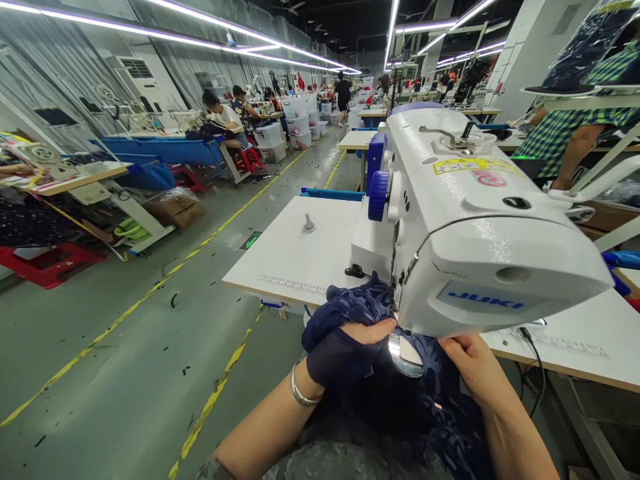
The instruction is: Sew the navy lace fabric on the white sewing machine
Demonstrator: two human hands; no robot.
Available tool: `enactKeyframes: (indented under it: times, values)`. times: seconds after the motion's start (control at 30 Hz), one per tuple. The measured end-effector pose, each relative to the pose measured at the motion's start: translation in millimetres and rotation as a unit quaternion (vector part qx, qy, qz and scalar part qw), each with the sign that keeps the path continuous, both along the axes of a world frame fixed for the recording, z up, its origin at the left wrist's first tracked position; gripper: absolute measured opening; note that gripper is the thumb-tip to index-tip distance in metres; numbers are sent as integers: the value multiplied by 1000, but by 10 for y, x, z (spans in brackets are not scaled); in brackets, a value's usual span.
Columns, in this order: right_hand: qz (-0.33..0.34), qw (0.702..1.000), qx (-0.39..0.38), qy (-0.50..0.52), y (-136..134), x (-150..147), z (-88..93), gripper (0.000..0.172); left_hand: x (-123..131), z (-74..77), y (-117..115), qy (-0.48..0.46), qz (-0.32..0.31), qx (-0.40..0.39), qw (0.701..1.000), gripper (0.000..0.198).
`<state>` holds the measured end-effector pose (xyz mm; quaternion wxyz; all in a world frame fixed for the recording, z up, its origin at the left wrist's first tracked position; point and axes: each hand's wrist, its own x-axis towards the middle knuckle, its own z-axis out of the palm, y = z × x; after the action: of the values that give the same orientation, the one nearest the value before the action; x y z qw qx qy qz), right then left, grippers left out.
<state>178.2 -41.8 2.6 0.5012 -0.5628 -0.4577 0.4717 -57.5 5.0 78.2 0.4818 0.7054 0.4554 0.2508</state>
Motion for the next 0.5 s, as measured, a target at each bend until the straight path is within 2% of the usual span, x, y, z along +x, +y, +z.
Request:
enactKeyframes:
  times: [0.3, 0.4, 0.5]
  values:
    - [3, 1000, -9, -19, -13, 15, 56, 31, 99, 193, -10, 54, 27, 57, 997, 41]
    - [-4, 1000, -6, -18, -14, 6, 68, 29, 85, 200, -11, 41, 11, 63, 997, 43]
    - [-9, 1000, -11, -17, -20, 18, 37, 30, 88, 166, 1, 19, 10, 36, 999, 43]
